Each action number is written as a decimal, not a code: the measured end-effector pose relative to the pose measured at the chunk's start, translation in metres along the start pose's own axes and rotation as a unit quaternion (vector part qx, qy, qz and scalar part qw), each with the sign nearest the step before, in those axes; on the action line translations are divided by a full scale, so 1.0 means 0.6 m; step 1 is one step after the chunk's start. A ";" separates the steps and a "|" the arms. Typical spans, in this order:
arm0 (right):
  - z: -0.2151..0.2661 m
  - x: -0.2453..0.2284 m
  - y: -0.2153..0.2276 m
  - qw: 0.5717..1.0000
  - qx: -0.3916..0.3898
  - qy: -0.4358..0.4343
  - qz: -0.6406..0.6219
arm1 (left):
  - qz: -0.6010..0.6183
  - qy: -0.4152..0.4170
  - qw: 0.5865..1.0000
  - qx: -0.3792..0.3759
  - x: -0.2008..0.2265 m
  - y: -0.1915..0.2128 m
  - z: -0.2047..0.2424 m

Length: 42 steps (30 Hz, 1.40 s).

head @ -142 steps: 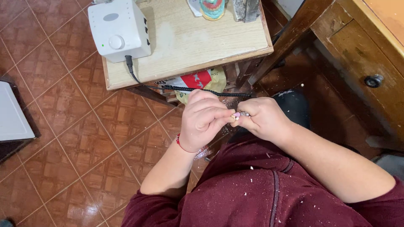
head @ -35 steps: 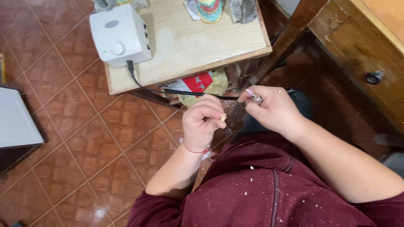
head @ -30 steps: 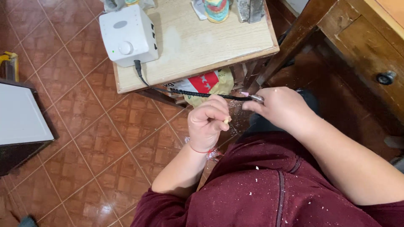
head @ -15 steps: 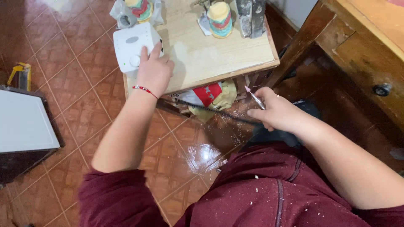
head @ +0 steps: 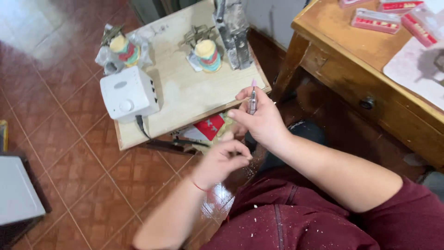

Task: The person works on a dental model, using a metal tool to adjust and place small pink and white pieces onto the mold. They repeatedly pick up the model, manipulate the pieces with the tool, and place the model back on the table.

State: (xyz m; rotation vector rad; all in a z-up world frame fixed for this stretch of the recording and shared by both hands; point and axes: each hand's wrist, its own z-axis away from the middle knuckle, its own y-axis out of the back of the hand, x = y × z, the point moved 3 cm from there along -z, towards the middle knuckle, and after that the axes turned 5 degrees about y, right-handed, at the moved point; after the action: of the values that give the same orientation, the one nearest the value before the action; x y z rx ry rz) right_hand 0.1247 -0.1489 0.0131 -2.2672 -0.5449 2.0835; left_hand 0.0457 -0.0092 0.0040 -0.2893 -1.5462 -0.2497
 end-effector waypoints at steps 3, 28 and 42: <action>-0.012 -0.002 0.007 0.996 -0.059 0.049 0.043 | 0.051 -0.026 0.992 0.114 0.012 -0.034 -0.004; 0.148 0.274 0.280 0.685 -0.584 -0.015 0.435 | -0.642 0.034 0.669 0.373 -0.176 0.298 -0.101; 0.782 0.358 0.961 0.610 0.142 -0.432 0.648 | -0.509 -0.230 0.828 0.036 0.066 -0.296 -0.273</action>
State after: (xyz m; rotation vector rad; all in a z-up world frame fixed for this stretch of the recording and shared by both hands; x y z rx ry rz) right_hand -0.1787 -0.7379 -0.3865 -1.1519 1.9700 3.2409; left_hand 0.1406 -0.2306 0.0477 0.6297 -2.0709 -1.0129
